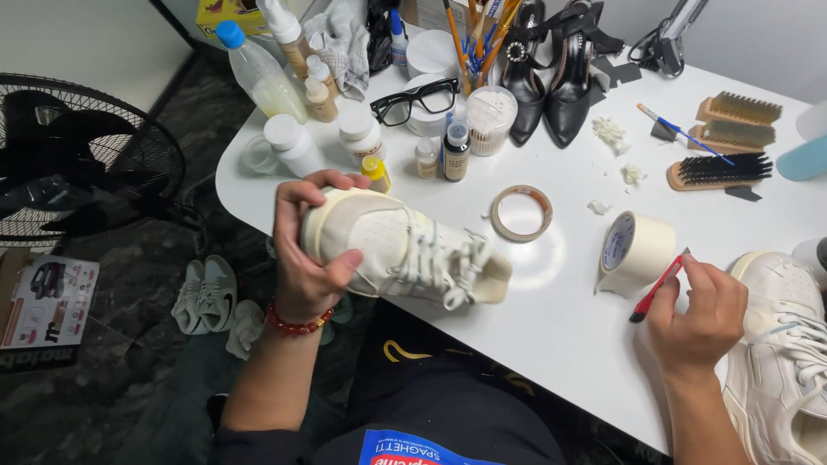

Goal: The person scrapes residue from the midsole of a white sneaker using a red utility knife, then tears pieces of masking tape and presses them onto the sole edge of the shoe, working around the shoe on a cluttered workbench.

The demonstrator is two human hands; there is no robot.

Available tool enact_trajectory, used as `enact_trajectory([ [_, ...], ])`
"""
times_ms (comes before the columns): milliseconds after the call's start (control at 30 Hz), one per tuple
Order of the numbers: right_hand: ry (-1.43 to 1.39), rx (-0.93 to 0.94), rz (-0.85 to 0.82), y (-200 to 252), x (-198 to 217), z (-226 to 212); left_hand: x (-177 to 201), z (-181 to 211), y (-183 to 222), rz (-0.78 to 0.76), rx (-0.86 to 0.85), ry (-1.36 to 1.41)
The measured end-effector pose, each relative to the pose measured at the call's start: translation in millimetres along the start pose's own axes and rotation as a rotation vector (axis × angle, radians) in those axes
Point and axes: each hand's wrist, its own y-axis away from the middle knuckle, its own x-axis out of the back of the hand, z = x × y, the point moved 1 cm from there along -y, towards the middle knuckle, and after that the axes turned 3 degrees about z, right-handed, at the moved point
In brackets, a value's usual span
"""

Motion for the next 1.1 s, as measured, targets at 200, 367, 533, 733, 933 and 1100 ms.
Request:
enact_trajectory([
  [200,-0.011,-0.02,-0.008,2.8,8.9,-1.2,-44.1,3.1,-6.5,-0.193,0.307,0.126],
  [367,-0.003,-0.01,0.02,-2.8,16.6,-7.0,-77.5,-19.1,-19.0,-0.297,0.503,0.132],
  [533,0.0,-0.032,0.023,-11.0,17.1,-11.8,-97.9,-49.2,-27.7,-0.334,0.61,0.159],
  [733,0.015,-0.038,0.029,-20.2,19.2,-12.9,-125.6,-87.0,-40.0,-0.509,0.447,0.076],
  [933,-0.002,-0.104,0.029,-24.0,17.9,-4.7,-146.6,-142.7,-50.6,-0.52,0.523,0.135],
  [1100,-0.062,-0.142,-0.015,-25.8,15.3,-3.9,-156.3,-180.6,-56.5,-0.505,0.586,0.132],
])
